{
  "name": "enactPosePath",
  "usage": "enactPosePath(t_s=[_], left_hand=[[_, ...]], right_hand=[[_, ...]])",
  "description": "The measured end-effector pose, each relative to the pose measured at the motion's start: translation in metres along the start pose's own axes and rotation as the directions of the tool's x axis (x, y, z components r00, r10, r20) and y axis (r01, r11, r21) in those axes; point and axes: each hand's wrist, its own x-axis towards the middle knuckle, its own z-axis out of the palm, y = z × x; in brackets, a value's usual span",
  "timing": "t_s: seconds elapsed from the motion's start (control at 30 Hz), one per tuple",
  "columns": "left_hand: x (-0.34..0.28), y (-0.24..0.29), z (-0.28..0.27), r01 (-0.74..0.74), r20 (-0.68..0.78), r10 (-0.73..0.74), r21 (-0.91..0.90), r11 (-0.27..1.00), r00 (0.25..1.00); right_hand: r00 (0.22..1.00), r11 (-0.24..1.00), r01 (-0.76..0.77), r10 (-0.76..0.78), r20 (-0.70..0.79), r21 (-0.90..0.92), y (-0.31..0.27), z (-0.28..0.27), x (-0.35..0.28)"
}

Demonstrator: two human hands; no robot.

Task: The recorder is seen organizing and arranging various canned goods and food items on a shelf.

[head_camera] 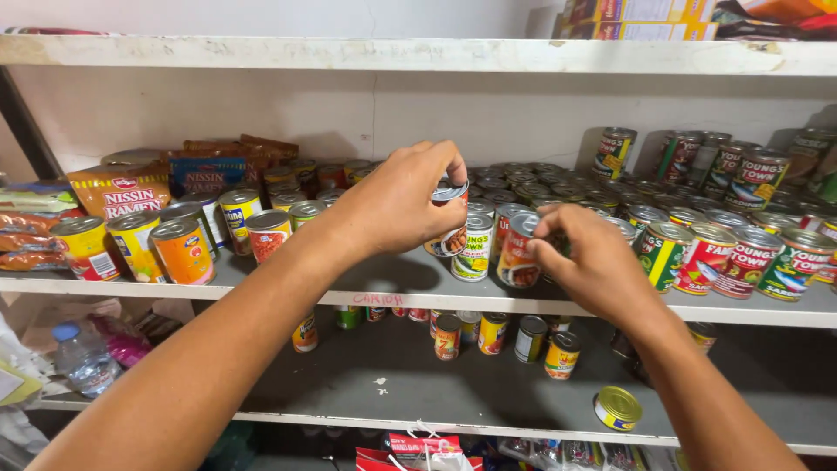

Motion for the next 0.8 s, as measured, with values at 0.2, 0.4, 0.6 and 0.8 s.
enactPosePath(t_s=[0.2,0.4,0.6,0.8], left_hand=[[0.004,-0.006,0.018,-0.04,-0.008,0.04,-0.037,0.999,0.999],[0.01,-0.004,0.028,-0.041,0.034,0.043,-0.063,0.997,0.998],[0.016,0.002,0.035,-0.103,0.076,0.109,-0.081,0.991,0.991],[0.034,0.011,0.033,-0.118,0.056,0.129,-0.173,0.978,0.99]], right_hand=[[0.986,0.978,0.135,-0.148,-0.08,-0.157,-0.005,0.006,0.002],[0.993,0.977,0.093,-0.105,-0.053,-0.192,-0.014,0.0,-0.002],[0.983,0.988,0.067,-0.089,-0.159,-0.139,-0.014,-0.006,-0.01],[0.947,0.784,-0.322,0.276,0.167,0.53,-0.05,-0.019,-0.001]])
